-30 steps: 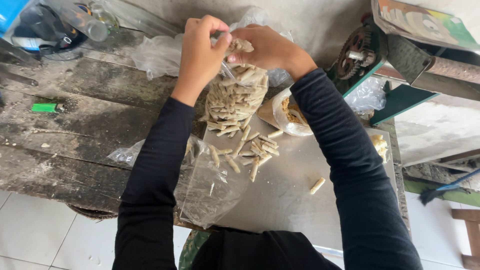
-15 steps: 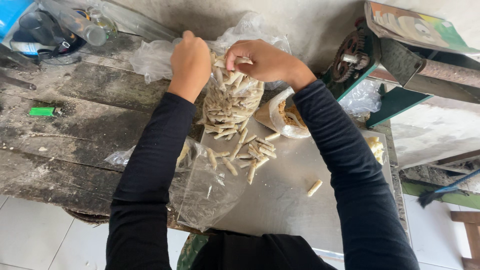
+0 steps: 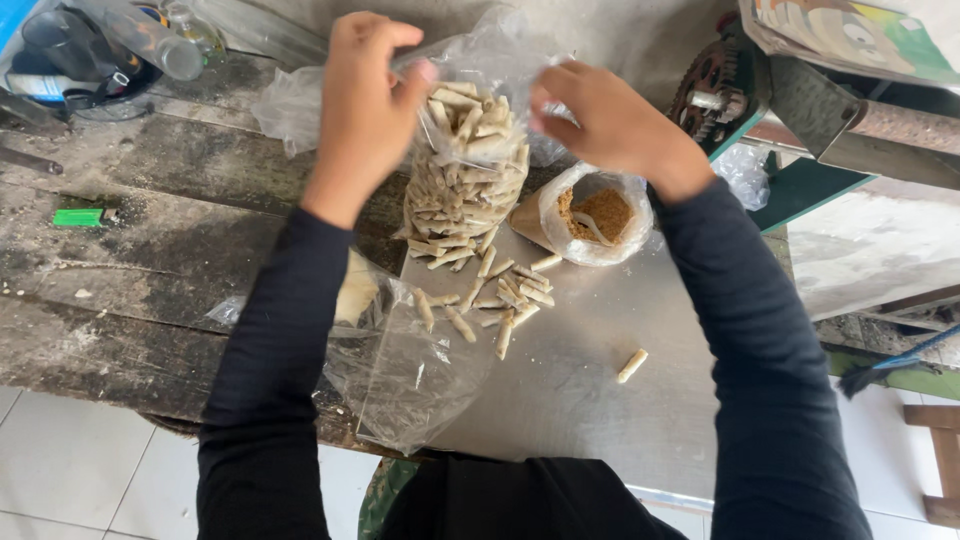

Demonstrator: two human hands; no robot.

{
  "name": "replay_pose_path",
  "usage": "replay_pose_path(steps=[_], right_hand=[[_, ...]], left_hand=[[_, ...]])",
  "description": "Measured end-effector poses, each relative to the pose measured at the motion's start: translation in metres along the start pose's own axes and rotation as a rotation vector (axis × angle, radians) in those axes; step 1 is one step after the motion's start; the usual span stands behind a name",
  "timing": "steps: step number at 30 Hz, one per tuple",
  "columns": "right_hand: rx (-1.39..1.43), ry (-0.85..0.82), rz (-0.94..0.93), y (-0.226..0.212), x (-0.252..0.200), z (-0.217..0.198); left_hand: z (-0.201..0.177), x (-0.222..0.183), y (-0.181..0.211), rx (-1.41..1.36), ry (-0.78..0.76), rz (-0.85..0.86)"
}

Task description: The person repeatedly scoops a granular filling onto thin triangular wrappers, folds them into cones, and places the finished cones into a plastic bag. The person handles wrappers, filling, and the bag throughout the clip.

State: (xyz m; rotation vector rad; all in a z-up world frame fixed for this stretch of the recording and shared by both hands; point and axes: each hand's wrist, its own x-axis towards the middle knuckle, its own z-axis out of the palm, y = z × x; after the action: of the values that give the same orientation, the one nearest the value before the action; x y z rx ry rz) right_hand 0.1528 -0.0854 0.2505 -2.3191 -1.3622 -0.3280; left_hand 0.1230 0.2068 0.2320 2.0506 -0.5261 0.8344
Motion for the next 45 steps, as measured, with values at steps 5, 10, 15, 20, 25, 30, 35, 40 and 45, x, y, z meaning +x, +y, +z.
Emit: replay_pose_path(steps=[5,10,15,20,25,30,35,40,45], right_hand=[[0.263,-0.489,0.321,-0.030,-0.124,0.024],[-0.041,-0.837,0.454,-0.056,-0.215,0.097],[0.049,-0.676,0.563,-0.047,-0.241,0.099],[0.079,-0.064,0.367,-0.051,-0.183,0.128],[-0.015,0.049,0.332,-0.063,-0.127,0.162],[-0.069,-0.190,0.373,-0.068,-0.123,0.174],[-0.055,-0.329,0.262,-0.076,-0.128,0.175],[0.088,-0.362,0.144,-0.070,-0.131,0.160],[-0.014,-0.471,0.173,-0.070,-0.144,0.158]], left_hand=[[0.013,-0.038,0.008,0.596,-0.161,0.460],[0.011,-0.033,-0.003,0.673,-0.195,0.379],[0.019,-0.050,-0.006,0.108,0.189,0.164],[0.043,-0.109,-0.022,0.097,0.075,-0.042],[0.062,-0.163,-0.042,0.367,-0.352,-0.129],[0.073,-0.184,-0.050,0.442,-0.403,-0.096],[0.083,-0.199,-0.046,0.304,-0.547,-0.251],[0.091,-0.196,-0.036,0.263,-0.556,-0.310],[0.073,-0.168,-0.001,0.094,-0.521,-0.202]])
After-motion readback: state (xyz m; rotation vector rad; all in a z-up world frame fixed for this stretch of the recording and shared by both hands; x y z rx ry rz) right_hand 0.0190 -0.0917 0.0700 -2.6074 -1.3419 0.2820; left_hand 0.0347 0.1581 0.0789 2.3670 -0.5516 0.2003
